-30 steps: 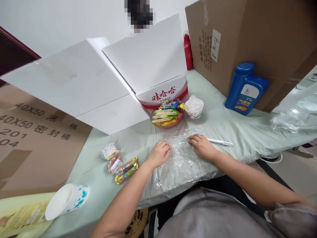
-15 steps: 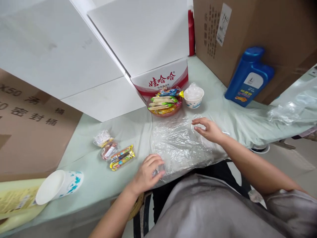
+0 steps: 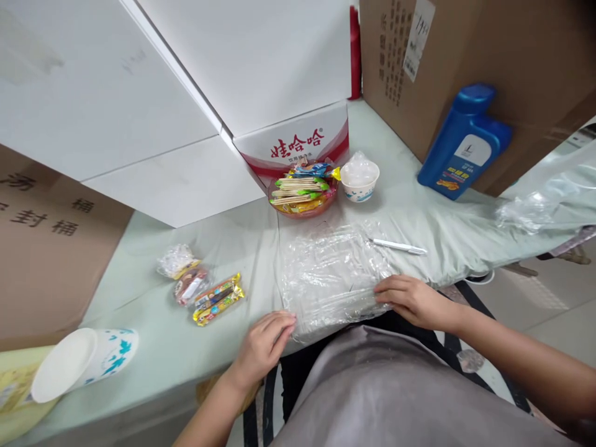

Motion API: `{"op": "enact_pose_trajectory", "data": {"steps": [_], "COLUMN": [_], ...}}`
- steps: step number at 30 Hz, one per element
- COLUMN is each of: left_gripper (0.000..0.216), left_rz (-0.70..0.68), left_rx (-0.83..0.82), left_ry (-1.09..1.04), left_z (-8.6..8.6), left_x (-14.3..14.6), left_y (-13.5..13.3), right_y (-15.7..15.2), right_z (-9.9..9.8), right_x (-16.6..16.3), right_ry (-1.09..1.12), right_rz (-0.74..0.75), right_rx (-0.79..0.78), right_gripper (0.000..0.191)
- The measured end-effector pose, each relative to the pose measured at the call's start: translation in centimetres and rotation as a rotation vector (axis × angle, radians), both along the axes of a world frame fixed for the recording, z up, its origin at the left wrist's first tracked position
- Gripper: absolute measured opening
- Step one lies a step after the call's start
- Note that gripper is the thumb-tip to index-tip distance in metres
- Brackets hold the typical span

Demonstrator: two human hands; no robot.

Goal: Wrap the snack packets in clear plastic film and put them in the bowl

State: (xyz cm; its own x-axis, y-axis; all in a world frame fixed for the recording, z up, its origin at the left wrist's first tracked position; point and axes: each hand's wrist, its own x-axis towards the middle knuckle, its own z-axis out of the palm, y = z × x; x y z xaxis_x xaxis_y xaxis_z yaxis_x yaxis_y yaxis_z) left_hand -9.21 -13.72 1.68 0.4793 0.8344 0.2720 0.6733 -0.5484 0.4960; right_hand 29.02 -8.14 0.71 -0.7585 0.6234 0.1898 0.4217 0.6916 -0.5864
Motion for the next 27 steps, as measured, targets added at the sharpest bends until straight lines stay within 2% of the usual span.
{"op": "enact_pose_trajectory", "data": {"steps": [3, 6, 9, 12, 16, 20, 27], "left_gripper": [0.012, 0.013, 0.017, 0.018, 0.013, 0.012, 0.014], "left_rz": [0.122, 0.255, 0.371, 0.438, 0.463, 0.494, 0.499], "left_rx": [-0.072, -0.082, -0.091, -0.114, -0.127, -0.109, -0.088], "left_ry": [-0.059, -0.106, -0.117, -0.098, 0.040, 0.182, 0.253], "left_z": [1.1, 1.8, 1.6, 0.6, -1.0, -1.8, -2.0], "left_x": [0.1, 0.5, 1.1, 1.7, 2.4, 2.7, 2.6], "left_y": [0.5, 2.3, 5.3, 8.4, 10.8, 11.1, 10.7], "right_y": [0.6, 1.8, 3.7, 5.7, 7.6, 8.7, 10.3], "right_z": [1.7, 2.2, 1.6, 0.7, 0.0, -0.3, 0.3], "right_x": [0.0, -0.4, -1.2, -2.2, -3.2, -3.7, -4.5], "right_ry": [0.084, 0.119, 0.109, 0.000, -0.219, -0.435, -0.510], "right_rz": [-0.107, -0.324, -0.575, -0.719, -0.771, -0.791, -0.774], "right_rx": [-0.179, -0.273, -0.222, -0.126, 0.004, 0.071, 0.104], "right_gripper": [0.027, 0.028, 0.033, 0.031, 0.028, 0.030, 0.032]}}
